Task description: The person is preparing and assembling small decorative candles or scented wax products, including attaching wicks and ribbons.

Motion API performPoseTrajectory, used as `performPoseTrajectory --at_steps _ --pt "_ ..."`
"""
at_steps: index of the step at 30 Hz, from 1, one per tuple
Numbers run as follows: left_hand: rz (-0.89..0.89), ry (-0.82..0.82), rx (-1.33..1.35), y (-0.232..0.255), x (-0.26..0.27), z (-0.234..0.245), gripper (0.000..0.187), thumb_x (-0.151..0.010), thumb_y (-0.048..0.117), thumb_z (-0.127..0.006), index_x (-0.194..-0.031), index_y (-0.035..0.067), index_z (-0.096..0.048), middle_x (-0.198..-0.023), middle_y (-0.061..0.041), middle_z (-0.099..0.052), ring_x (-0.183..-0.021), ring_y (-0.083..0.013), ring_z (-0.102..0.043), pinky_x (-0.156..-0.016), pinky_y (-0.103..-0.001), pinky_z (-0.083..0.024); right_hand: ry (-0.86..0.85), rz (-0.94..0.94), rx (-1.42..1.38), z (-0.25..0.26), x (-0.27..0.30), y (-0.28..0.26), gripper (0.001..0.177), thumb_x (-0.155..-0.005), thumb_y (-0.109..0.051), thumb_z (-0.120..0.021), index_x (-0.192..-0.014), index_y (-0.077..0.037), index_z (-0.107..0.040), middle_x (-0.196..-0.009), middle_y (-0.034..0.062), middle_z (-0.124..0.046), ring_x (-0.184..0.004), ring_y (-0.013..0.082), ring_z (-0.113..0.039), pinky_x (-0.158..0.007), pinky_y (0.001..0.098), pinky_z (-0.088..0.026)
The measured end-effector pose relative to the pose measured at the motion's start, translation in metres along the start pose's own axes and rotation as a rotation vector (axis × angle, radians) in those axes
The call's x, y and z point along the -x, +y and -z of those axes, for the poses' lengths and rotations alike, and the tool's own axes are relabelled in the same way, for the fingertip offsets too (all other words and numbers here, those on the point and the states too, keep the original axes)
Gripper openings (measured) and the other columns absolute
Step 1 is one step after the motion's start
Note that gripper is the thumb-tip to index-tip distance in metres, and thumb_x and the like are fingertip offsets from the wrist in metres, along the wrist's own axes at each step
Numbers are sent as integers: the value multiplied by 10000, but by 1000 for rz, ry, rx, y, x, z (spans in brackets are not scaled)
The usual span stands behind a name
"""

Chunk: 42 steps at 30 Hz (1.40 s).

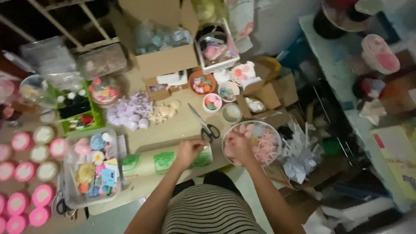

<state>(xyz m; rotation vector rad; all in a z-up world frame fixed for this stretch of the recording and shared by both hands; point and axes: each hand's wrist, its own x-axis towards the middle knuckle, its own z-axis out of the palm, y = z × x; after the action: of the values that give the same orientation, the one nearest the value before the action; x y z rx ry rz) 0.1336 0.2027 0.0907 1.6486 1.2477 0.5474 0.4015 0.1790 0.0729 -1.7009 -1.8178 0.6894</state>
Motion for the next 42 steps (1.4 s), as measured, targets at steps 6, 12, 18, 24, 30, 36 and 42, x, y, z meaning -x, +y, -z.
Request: performPoseTrajectory --at_steps 6,12,18,24,30,36,42 --pt "-24 70 150 -18 3 0 120 -845 39 -744 -958 44 -784 -890 -86 -797 -745 -140 -713 -708 -298 -566 498 -661 342 28 31 129 308 -823 -268 -784 -1006 -30 -713 -969 180 -708 -880 372 -690 -750 507 -559" --pt "49 8 261 -5 5 8 91 -867 26 -737 -943 -1 -779 -897 -79 -802 -781 -120 -705 -735 -281 -575 614 -680 526 25 7 128 469 -735 -328 -845 -1017 -10 -644 -966 195 -703 -890 403 -682 -706 534 -549" --pt "-74 13 106 17 -4 30 166 -792 -5 -751 -945 42 -794 -945 -81 -785 -812 -169 -737 -751 -310 -615 623 -657 400 7 14 167 293 -794 -284 -809 -1004 -98 -721 -912 134 -728 -847 373 -702 -738 511 -547" --pt "-66 -10 -22 0 -31 36 175 -774 27 -765 -932 90 -810 -918 -100 -772 -800 -217 -761 -759 -335 -616 639 -508 345 13 13 141 264 -755 -285 -825 -937 -104 -764 -881 143 -734 -814 379 -701 -718 506 -540" --pt "-179 -45 -109 3 -46 49 160 -744 67 -796 -904 73 -800 -879 -118 -772 -796 -246 -751 -751 -351 -591 739 -538 271 11 28 124 272 -885 -252 -842 -936 -23 -706 -884 162 -716 -804 355 -680 -723 469 -531" --pt "-172 -138 -106 3 -57 50 148 -759 70 -775 -905 82 -796 -856 -93 -784 -790 -226 -764 -754 -341 -593 453 -105 -502 -33 17 55 187 -882 -13 -765 -1057 26 -712 -1039 121 -722 -913 218 -693 -812 317 -564" --pt "-183 -185 -80 -4 -62 49 153 -774 67 -779 -922 91 -808 -850 -79 -784 -778 -202 -758 -755 -326 -585 -252 -176 -838 -81 -48 8 260 -905 13 -689 -1163 47 -697 -1061 100 -752 -929 162 -731 -838 291 -605"
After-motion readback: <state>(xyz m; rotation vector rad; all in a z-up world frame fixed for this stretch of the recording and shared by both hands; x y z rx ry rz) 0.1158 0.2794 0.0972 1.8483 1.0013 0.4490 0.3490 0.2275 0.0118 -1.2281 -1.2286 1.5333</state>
